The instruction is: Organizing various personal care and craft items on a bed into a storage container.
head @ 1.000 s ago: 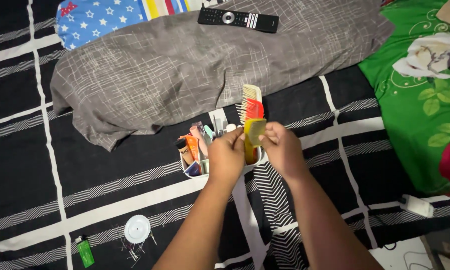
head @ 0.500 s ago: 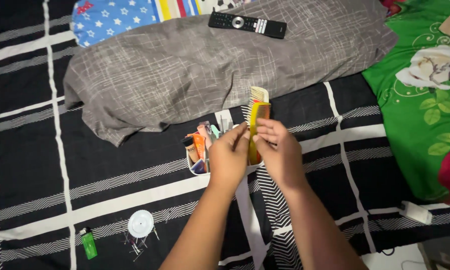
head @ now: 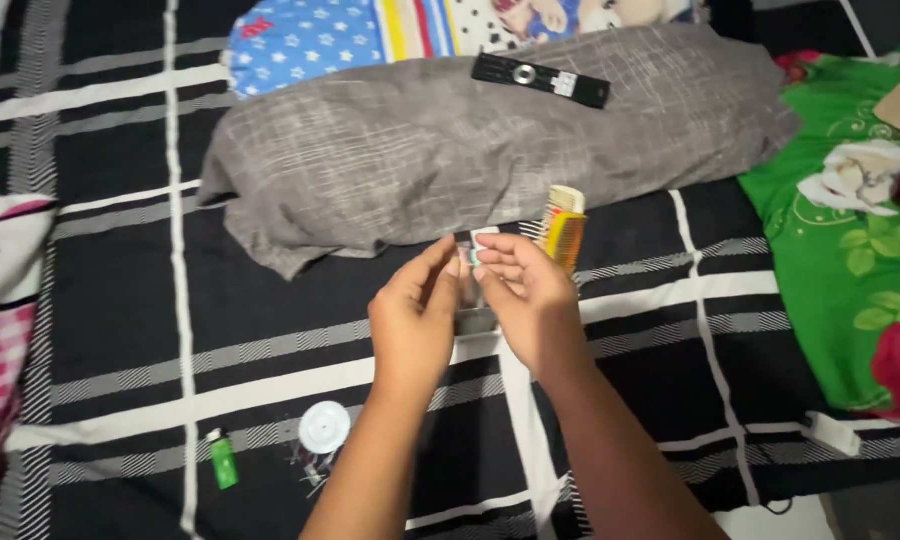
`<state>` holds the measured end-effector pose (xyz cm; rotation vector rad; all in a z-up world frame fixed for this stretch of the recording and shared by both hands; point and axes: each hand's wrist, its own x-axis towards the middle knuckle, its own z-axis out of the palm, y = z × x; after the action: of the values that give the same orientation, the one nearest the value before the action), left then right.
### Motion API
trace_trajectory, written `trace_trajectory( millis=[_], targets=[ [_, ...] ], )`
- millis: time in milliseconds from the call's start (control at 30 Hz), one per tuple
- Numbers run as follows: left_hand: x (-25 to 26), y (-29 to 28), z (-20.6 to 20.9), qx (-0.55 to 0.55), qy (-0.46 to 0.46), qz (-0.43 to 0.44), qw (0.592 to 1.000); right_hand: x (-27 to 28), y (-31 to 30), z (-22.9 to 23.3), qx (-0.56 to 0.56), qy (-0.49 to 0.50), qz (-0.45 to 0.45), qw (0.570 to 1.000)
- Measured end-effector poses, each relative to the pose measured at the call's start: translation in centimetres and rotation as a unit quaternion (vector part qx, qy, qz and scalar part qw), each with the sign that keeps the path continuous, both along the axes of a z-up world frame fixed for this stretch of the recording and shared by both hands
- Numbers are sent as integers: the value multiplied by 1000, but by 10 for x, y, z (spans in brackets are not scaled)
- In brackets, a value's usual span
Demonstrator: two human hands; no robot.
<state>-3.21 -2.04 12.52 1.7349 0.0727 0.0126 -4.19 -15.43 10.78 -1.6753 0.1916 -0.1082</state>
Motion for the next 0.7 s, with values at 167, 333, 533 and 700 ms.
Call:
trace_trajectory(
  millis=[167,333,533,700],
  targets=[
    [-10,57,14,-39,16,7,999,-4,51,1,37,-20,35,999],
    [-20,121,11,-40,-15,23,999,-15,116,8,7,-3,48,999],
    [-47,199,5,13,37,51,998,-36,193,-8,0,-2,73,997],
    [-71,246,-26,33,19,70,997,-56,235,-44,14,20,72,997]
  ],
)
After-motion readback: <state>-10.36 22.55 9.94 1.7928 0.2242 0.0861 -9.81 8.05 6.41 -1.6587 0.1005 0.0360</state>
